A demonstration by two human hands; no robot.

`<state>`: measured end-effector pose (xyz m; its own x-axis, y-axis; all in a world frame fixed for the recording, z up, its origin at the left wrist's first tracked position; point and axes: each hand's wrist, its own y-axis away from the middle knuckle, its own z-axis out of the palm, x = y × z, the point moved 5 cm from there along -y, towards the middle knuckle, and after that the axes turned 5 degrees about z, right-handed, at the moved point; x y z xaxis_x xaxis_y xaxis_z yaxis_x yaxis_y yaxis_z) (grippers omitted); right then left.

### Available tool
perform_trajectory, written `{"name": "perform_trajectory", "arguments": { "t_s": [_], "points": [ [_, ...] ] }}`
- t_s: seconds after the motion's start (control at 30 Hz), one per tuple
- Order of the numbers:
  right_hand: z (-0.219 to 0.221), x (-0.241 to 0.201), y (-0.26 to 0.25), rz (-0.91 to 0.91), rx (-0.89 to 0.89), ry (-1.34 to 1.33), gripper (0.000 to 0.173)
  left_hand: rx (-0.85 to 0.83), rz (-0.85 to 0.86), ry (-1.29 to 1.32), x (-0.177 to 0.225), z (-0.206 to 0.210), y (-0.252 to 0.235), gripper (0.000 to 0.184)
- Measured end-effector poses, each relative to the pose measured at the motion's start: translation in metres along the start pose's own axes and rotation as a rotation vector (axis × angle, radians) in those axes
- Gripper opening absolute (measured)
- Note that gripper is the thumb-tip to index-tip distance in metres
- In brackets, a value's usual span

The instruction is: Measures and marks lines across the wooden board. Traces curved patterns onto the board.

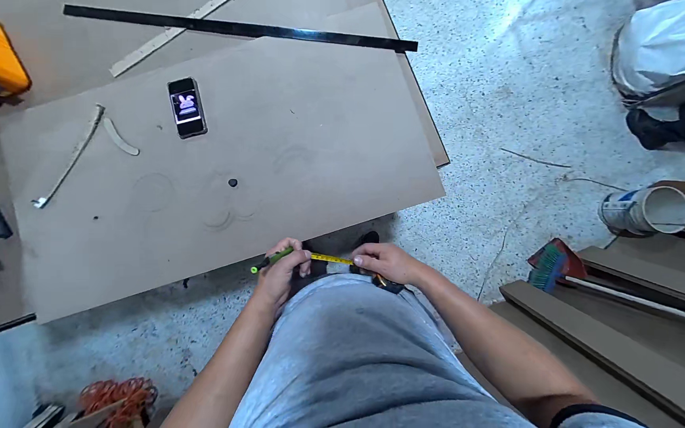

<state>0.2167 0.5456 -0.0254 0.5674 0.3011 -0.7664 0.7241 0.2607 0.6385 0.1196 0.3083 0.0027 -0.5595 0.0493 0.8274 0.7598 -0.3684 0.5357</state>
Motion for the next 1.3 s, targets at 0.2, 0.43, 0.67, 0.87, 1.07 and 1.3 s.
{"name": "perform_trajectory", "arguments": {
  "t_s": [0.2,0.43,0.67,0.87,1.07,1.3],
  "points": [
    [-0.016,0.039,0.018,0.043,-0.074,-0.031,0.027,0.148,0.006,-0.016,0.003,-0.019,0.004,0.005],
    [-0.023,0.031,0.017,0.012,-0.016,0.037,0.028,0.1,0.051,-0.083,0.004,-0.016,-0.006,0.006],
    [-0.014,0.025,0.011,0.009,-0.01,0.029,0.029,0.017,0.056,-0.156,0.0,-0.028,-0.004,0.01],
    [-0.01,0.042,-0.008,0.13,0.103,-0.008,0.036,0.1,0.058,-0.39,0.009,-0.075,0.011,0.023],
    [-0.015,0.053,-0.028,0.24,0.307,-0.063,0.051,0.361,-0.085,-0.485,0.013,-0.201,0.02,0.027],
    [0.029,-0.003,-0.065,0.353,0.534,-0.176,0.043,0.546,-0.142,-0.687,0.05,-0.371,-0.016,0.031]
  ]
}}
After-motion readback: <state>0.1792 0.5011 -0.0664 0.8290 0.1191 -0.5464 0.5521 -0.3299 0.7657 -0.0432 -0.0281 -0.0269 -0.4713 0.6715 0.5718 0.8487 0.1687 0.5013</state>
